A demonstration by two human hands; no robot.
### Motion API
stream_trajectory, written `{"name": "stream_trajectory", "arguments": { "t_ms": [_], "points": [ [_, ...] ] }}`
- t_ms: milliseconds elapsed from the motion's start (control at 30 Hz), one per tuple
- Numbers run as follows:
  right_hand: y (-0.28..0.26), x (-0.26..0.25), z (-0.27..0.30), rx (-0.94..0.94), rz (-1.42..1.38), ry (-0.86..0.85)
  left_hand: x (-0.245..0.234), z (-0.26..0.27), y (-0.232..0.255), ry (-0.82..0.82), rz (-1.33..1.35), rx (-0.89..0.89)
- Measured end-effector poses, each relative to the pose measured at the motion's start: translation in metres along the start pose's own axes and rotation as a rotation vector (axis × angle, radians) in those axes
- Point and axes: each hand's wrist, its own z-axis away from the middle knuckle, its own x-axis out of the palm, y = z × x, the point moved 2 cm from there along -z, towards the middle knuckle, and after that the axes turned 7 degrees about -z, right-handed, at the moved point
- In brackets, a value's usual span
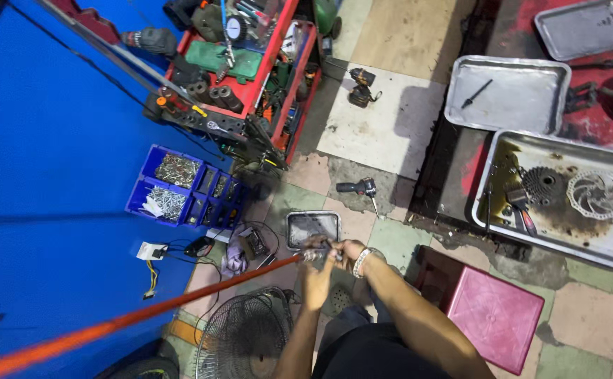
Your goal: The person cleans mechanical parts in a tray of solvent using a small brush, then wipes out a secondary tray with a cloth before scrubbing a metal axle and gears with the brush.
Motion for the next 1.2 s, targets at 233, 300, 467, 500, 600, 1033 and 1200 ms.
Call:
{"name": "stream_trajectory", "arguments": {
  "t_ms": [233,300,467,500,600,1033,1200],
  "points": [
    [-0.057,-0.026,0.008,-0.044,0.048,0.052,-0.179,0.024,0.141,0.495,0.843,0.389],
    [-0.067,-0.027,0.006,-0.005,0.141,0.086,-0.222,0.025,0.176,0.703,0.839,0.375],
    [-0.071,-0.037,0.003,-0.047,0.065,0.093,-0.220,-0.038,0.193,1.070,0.642,0.484],
    [-0.081,-0.049,0.005,-0.082,0.074,0.137,-0.204,-0.054,0.183,1.119,0.598,0.488],
    [-0.127,-0.078,0.010,-0.298,0.088,0.237,-0.135,-0.104,0.120,1.134,0.398,0.313],
    [-0.302,-0.141,0.101,-1.062,1.046,0.619,0.327,-0.301,-0.088,0.270,-0.355,-0.259],
    [-0.317,-0.167,0.096,-0.718,1.156,0.789,0.466,-0.350,-0.133,-0.156,-0.410,-0.568]
  ]
}}
